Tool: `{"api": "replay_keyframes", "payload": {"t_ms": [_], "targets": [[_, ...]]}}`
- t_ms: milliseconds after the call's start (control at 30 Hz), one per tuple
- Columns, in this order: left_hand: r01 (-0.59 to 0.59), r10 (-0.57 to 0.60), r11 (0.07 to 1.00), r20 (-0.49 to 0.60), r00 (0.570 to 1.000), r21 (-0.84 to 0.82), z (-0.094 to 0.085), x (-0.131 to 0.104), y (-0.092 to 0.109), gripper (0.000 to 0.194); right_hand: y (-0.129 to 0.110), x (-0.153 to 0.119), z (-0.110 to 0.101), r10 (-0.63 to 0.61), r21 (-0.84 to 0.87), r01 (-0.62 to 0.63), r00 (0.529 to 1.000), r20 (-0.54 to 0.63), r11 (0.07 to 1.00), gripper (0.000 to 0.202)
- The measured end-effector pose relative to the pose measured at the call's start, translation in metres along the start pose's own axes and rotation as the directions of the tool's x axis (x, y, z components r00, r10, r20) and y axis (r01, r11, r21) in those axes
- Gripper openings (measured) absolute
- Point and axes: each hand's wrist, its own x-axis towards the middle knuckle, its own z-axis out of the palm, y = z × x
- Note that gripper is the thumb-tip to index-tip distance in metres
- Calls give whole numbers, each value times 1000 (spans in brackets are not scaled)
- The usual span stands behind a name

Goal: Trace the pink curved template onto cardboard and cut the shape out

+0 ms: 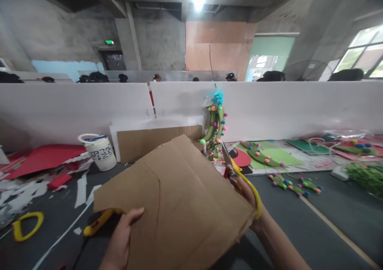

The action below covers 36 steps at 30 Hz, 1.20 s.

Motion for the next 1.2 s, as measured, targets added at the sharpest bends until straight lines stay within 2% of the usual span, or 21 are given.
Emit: {"api": "replay_keyframes", "payload": {"t_ms": [100, 200, 367, 433, 500, 667, 767, 900, 1067, 1133, 1200], "targets": [[43, -42, 999, 76, 996, -16, 2, -10, -4, 8, -10, -8, -10, 63, 30, -69, 986, 157, 997, 33], [58, -51, 997, 155, 987, -42, 0, -20, -9, 3, -12, -8, -19, 67, 51, -78, 976, 206, 996, 30], [56, -28, 995, 311, 950, -83, 2, -33, -26, 64, -7, -5, -37, 90, 81, -99, 990, 106, 992, 38], [72, -33, 994, 395, 918, -86, 4, -35, -33, 70, -4, -5, -40, 95, 66, -100, 993, 67, 993, 42], [84, -40, 993, 442, 896, -80, 7, -36, -37, 66, 1, -4, -40, 95, 27, -96, 994, 56, 995, 41], [61, -22, 995, 438, 899, -75, 9, -33, -28, 61, 14, 7, -32, 47, -131, -43, 999, 28, 990, 43], [38, -10, 998, 415, 910, -58, 11, -30, -20, 56, 13, 13, -32, -43, -251, 20, 995, -85, 968, 35], [-14, 42, 997, 383, 923, -74, 15, -27, -17, 60, -2, 4, -35, -228, -414, 122, 949, -216, 902, 39], [-105, 127, 990, 285, 950, -92, 21, -27, -6, 63, -16, -18, -40, -343, -541, 222, 930, -133, 811, 33], [-158, 179, 982, 259, 949, -101, 25, -29, 1, 59, -19, -22, -45, -403, -589, 277, 911, -91, 759, 31], [-219, 240, 969, 243, 940, -113, 32, -32, 7, 56, -20, -26, -49, -397, -622, 305, 918, -11, 722, 30]]}}
